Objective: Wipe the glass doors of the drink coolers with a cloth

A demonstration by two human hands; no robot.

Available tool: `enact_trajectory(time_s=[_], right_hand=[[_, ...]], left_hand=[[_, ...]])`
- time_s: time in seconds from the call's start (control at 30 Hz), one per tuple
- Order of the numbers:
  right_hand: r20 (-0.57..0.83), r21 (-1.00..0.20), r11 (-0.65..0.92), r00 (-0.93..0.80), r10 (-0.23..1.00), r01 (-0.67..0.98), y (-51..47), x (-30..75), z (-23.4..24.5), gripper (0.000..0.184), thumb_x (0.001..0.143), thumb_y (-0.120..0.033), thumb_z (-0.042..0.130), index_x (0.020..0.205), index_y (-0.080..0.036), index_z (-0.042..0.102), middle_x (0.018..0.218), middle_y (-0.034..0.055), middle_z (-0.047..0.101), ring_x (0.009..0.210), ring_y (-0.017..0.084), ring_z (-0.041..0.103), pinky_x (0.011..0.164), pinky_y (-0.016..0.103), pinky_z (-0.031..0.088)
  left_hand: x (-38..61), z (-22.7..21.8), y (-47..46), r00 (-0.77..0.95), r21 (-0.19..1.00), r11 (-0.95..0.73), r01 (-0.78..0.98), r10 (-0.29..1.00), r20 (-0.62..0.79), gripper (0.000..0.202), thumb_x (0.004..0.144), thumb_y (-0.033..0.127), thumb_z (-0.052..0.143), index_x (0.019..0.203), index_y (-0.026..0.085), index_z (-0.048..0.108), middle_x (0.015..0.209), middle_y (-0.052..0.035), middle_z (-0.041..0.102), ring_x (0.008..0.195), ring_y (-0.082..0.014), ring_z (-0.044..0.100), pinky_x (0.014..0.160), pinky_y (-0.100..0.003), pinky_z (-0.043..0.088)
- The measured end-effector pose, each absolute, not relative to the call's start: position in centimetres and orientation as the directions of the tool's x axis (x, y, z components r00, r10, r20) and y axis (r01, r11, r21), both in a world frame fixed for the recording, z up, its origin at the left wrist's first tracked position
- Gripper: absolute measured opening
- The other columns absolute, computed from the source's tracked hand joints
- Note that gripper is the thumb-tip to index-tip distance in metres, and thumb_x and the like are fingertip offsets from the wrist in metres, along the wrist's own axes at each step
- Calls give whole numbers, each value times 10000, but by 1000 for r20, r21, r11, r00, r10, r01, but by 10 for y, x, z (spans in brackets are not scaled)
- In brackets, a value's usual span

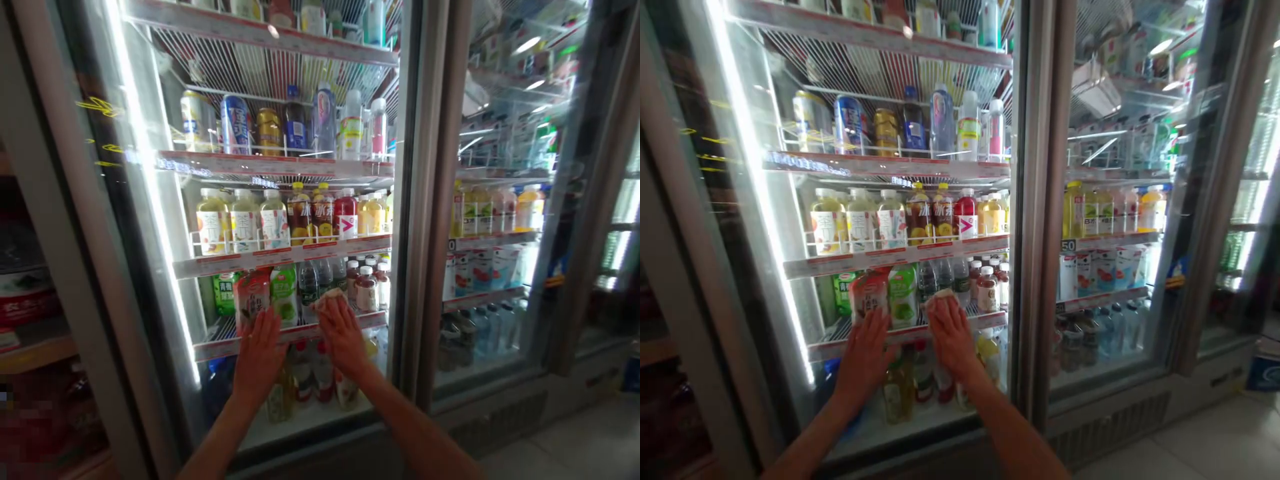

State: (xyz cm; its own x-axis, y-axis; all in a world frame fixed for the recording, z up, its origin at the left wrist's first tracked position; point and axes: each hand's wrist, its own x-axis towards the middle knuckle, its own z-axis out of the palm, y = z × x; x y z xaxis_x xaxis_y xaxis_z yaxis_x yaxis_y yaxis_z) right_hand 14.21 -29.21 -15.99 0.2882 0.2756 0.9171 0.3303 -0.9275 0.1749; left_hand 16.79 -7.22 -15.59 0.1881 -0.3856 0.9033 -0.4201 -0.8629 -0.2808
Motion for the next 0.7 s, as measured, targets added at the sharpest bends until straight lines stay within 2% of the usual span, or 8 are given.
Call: enact_trajectory(time_s=[0.2, 0.27, 0.37, 0.43, 0.5, 0.6, 0.63, 0.7], right_hand=[[986, -127, -979, 127, -107, 160, -341, 141, -153, 585, 886, -154, 391, 1446, -182, 224, 1548, 115, -21, 1414, 329, 22, 1049, 609, 310], [982, -95, -973, 177, -57, 212, -312, 143, -159, 592, 869, -150, 405, 1439, -149, 245, 1546, 115, -49, 1411, 345, 0, 1057, 602, 308], [927, 127, -937, 297, 228, 324, -277, 140, -171, 562, 827, -138, 450, 1384, -146, 370, 1550, 94, 52, 1412, 337, 48, 1066, 552, 340], [889, 214, -917, 322, 326, 338, -284, 136, -174, 548, 824, -130, 451, 1367, -179, 401, 1545, 74, 119, 1415, 307, 81, 1063, 528, 355], [923, 163, -949, 298, 243, 268, -307, 134, -170, 567, 837, -111, 430, 1390, -209, 360, 1547, 66, 101, 1418, 292, 86, 1057, 542, 350], [976, -48, -980, 218, -4, 195, -325, 135, -165, 602, 857, -118, 406, 1436, -186, 256, 1550, 96, -9, 1415, 328, 46, 1047, 603, 317], [975, -80, -975, 221, -33, 207, -319, 137, -166, 606, 858, -128, 410, 1439, -167, 246, 1548, 106, -22, 1413, 340, 30, 1050, 612, 306], [955, -29, -961, 291, 55, 276, -295, 138, -174, 614, 833, -141, 450, 1425, -132, 284, 1547, 123, 35, 1410, 351, 19, 1069, 601, 292]], left_hand=[[164, -166, -77, 219, -213, -893, -396, -317, 923, 702, 881, 320, 432, 1455, 128, 75, 1426, -165, 374, 1388, -250, 189, 1108, -472, 236], [163, -165, -78, 216, -211, -892, -400, -315, 924, 700, 883, 325, 426, 1455, 126, 74, 1428, -166, 370, 1387, -251, 190, 1105, -471, 246], [161, -165, -75, 217, -227, -890, -395, -331, 918, 681, 882, 318, 424, 1453, 134, 102, 1436, -154, 359, 1382, -254, 209, 1107, -474, 238], [160, -166, -71, 219, -226, -892, -391, -329, 919, 677, 879, 308, 429, 1452, 135, 113, 1439, -150, 352, 1380, -256, 216, 1115, -478, 216], [159, -168, -69, 225, -216, -894, -393, -321, 920, 684, 874, 300, 437, 1452, 134, 112, 1442, -152, 345, 1378, -256, 220, 1120, -477, 203], [158, -171, -70, 237, -201, -895, -399, -312, 920, 700, 870, 299, 447, 1454, 132, 100, 1447, -155, 329, 1377, -254, 220, 1119, -468, 210], [158, -171, -70, 243, -196, -896, -398, -309, 919, 704, 869, 302, 448, 1454, 133, 97, 1449, -155, 324, 1377, -255, 219, 1117, -466, 217], [158, -172, -69, 253, -201, -894, -401, -319, 913, 701, 867, 302, 445, 1454, 137, 101, 1451, -151, 322, 1374, -257, 227, 1111, -463, 231]])
